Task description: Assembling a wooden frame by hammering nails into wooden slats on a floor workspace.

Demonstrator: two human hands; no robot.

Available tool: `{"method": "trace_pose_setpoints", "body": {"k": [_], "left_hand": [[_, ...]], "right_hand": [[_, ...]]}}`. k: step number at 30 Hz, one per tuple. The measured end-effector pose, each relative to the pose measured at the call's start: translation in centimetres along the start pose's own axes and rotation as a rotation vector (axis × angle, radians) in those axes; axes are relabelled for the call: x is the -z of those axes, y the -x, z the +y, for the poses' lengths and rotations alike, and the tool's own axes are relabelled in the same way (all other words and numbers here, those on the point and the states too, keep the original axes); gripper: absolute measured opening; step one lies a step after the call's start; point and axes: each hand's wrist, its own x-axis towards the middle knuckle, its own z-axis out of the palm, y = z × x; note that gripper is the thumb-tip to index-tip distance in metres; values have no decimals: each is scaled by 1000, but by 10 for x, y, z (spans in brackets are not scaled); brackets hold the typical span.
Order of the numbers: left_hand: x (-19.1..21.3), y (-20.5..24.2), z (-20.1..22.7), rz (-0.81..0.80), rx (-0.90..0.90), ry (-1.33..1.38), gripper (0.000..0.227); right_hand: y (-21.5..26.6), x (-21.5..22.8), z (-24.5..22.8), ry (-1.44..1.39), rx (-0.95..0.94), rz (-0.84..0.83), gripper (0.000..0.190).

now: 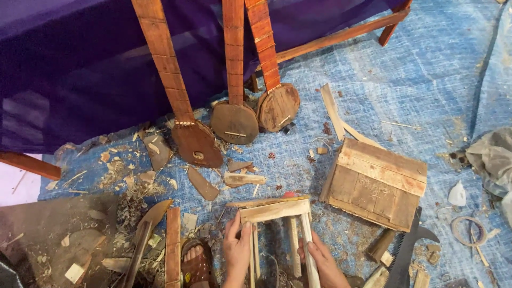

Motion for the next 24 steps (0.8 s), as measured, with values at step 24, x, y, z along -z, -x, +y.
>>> {"method": "trace_pose_setpoints", "body": {"k": [24], "left_hand": [[21,-42,15,-194,-279,-310,74]], "right_hand": [[-2,1,-23,722,140,-145,83]]}}
